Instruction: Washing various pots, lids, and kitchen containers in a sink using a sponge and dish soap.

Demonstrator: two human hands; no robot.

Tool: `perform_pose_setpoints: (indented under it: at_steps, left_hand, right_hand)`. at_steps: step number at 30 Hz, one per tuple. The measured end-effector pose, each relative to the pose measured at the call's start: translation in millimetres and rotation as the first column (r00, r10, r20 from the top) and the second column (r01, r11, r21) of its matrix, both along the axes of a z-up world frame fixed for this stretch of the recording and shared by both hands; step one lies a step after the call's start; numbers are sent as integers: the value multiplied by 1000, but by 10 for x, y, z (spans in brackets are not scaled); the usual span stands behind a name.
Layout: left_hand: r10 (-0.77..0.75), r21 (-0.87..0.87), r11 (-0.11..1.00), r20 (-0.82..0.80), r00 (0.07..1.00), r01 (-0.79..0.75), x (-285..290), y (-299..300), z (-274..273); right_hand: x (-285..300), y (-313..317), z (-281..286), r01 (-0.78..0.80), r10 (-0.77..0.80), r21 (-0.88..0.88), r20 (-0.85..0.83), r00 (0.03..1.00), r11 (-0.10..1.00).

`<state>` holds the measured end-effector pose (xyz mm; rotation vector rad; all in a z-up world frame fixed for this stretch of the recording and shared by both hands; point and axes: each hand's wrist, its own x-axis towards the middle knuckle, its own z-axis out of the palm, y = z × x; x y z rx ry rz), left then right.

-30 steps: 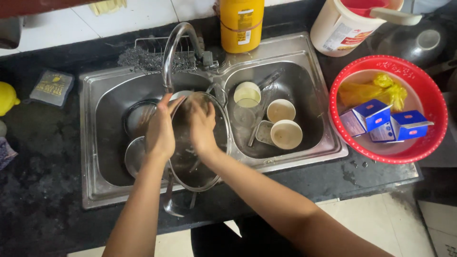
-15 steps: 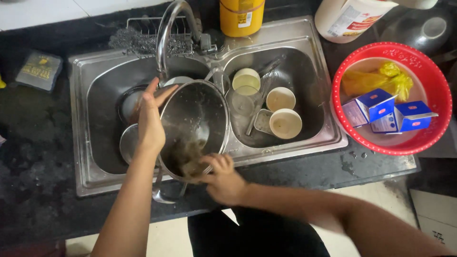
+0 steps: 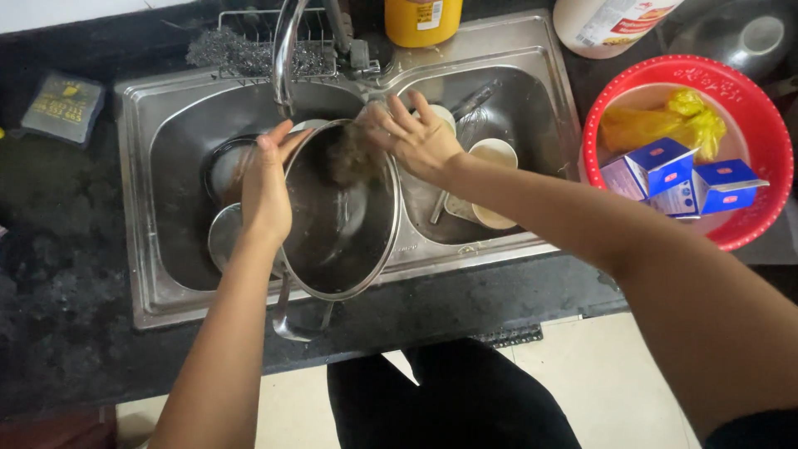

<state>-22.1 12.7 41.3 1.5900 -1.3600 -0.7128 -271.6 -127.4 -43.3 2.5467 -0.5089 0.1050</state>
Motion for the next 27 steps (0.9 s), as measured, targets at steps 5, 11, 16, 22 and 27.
perform_pose_setpoints:
  at_steps: [5, 11, 16, 22, 27]
  left_hand:
    - [16, 27, 999, -6, 1000, -16, -70, 47, 125]
    - [95, 9, 995, -23, 995, -95, -134, 67, 95]
    - [121, 43, 992, 30, 992, -122, -200, 79, 203]
    - [132, 21, 991, 42, 990, -133, -227, 114, 232]
    - [80, 49, 997, -459, 885, -64, -220, 117, 79]
  right_hand:
    - [-52, 412, -324, 356, -398, 351, 52, 916, 866]
    - [-271, 1750, -835, 384, -611, 715, 76, 788, 584]
    - [93, 2341, 11, 135, -636, 963, 46, 771, 234]
    - [556, 2065, 260, -312, -634, 947, 193, 748, -79]
    - [714, 1264, 515, -659, -728, 428, 3, 685, -618]
